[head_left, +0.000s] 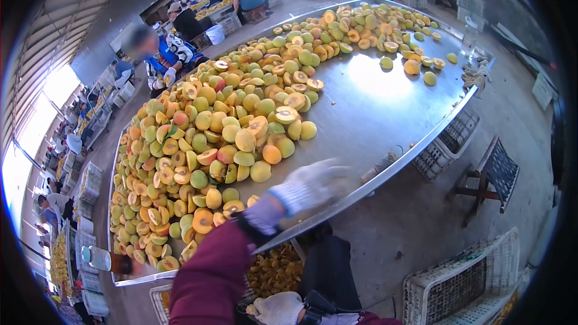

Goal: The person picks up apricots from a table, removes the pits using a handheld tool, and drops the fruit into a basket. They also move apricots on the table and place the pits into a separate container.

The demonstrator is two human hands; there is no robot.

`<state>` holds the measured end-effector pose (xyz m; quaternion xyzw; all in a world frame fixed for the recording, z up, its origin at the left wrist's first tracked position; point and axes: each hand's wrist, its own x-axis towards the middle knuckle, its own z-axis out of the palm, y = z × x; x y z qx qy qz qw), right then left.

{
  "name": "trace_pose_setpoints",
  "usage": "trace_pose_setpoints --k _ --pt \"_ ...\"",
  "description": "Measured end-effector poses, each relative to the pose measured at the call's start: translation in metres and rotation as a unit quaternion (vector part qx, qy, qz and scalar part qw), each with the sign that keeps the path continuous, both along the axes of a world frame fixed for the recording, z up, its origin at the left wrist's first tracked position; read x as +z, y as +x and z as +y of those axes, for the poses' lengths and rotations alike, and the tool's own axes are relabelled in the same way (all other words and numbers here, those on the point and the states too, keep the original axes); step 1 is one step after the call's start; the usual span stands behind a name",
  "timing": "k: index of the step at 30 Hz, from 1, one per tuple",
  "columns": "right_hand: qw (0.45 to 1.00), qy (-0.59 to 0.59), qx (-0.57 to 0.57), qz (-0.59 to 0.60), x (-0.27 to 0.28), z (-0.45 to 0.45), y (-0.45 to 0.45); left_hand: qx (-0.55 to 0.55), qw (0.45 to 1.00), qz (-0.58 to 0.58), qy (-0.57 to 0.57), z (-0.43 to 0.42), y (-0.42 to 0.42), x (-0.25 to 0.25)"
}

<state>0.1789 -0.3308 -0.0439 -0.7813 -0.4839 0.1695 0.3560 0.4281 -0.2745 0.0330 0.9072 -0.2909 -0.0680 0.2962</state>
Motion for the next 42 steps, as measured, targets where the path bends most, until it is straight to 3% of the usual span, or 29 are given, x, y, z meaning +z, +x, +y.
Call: trace_pose_setpoints --k 1,2,3,4,6,7,8,10,12,13,14,16,18,20,22,23,25,27,30,32,34,39,42 --pt "1.0 0.014 -0.001 0.005 -0.006 0.001 -0.001 -0.011 0.998 0.047 -0.043 -0.031 0.01 0.003" --pt "1.0 0.028 -0.002 0.011 -0.015 0.002 -0.005 -0.069 0.996 -0.061 -0.017 -0.052 0.027 -0.019" --pt "0.983 0.007 -0.115 0.141 -0.066 0.022 -0.033 -0.124 0.978 -0.169 0.01 -0.067 0.045 -0.042" --pt "0.983 0.004 -0.114 0.141 -0.065 0.026 -0.037 -0.121 0.978 -0.168 0.008 -0.082 0.054 -0.051" --pt "0.947 -0.151 -0.277 0.066 -0.059 0.031 -0.046 -0.124 0.982 -0.095 0.103 -0.098 0.066 -0.061" --pt "0.888 -0.254 -0.37 0.095 -0.068 0.048 -0.056 -0.124 0.983 -0.093 0.103 -0.096 0.069 -0.064" --pt "0.888 -0.254 -0.37 0.098 -0.056 0.043 -0.049 -0.115 0.99 -0.046 0.071 -0.093 0.071 -0.066" --pt "0.953 -0.159 -0.244 0.088 -0.034 0.023 -0.033 -0.104 0.994 0.002 0.04 -0.075 0.067 -0.066" --pt "0.99 -0.057 -0.111 0.067 -0.006 -0.001 -0.008 -0.121 0.979 -0.092 0.135 -0.044 0.055 -0.064" --pt "0.997 -0.006 -0.046 0.055 -0.001 -0.004 -0.002 -0.118 0.98 -0.098 0.125 -0.033 0.055 -0.075" --pt "0.997 -0.006 -0.048 0.053 -0.002 -0.003 -0.001 -0.12 0.98 -0.101 0.124 -0.028 0.052 -0.053" --pt "0.999 0.015 -0.01 0.033 -0.004 -0.003 -0.002 -0.012 0.955 0.199 0.219 -0.017 0.046 0.009" --pt "0.999 -0.012 -0.015 0.05 0.001 -0.003 -0.004 0.042 0.971 -0.083 0.221 0.013 0.076 -0.02" --pt "0.998 -0.009 -0.026 0.061 -0.001 -0.003 -0.002 0.102 0.9 -0.378 0.19 0.044 0.114 -0.024" --pt "0.997 0.004 -0.025 0.078 -0.007 -0.001 -0.002 0.207 0.868 -0.312 0.326 0.049 0.121 0.012" --pt "0.995 0.023 -0.021 0.097 -0.011 0.0 -0.003 0.205 0.871 -0.31 0.321 0.055 0.124 0.015" --pt "0.993 0.006 -0.018 0.119 -0.005 -0.002 0.003 0.256 0.907 -0.07 0.327 0.065 0.129 0.012" --pt "0.989 -0.01 -0.007 0.146 0.002 -0.001 0.005 0.245 0.91 -0.048 0.332 0.069 0.133 0.005" --pt "0.996 -0.035 0.003 0.086 -0.003 0.003 0.006 0.174 0.936 -0.001 0.304 0.083 0.119 0.007" --pt "0.997 -0.005 -0.018 0.08 -0.004 0.004 0.005 0.105 0.925 -0.037 0.363 0.089 0.088 -0.003" --pt "0.997 -0.023 -0.02 0.066 -0.001 0.002 0.006 0.044 0.934 -0.103 0.34 0.102 0.045 -0.006" --pt "0.999 -0.038 -0.017 0.023 -0.006 -0.001 0.001 0.052 0.906 -0.121 0.402 0.122 -0.022 0.007" --pt "0.999 -0.026 -0.03 0.016 -0.003 -0.005 0.002 0.021 0.923 -0.116 0.367 0.15 -0.055 0.002"
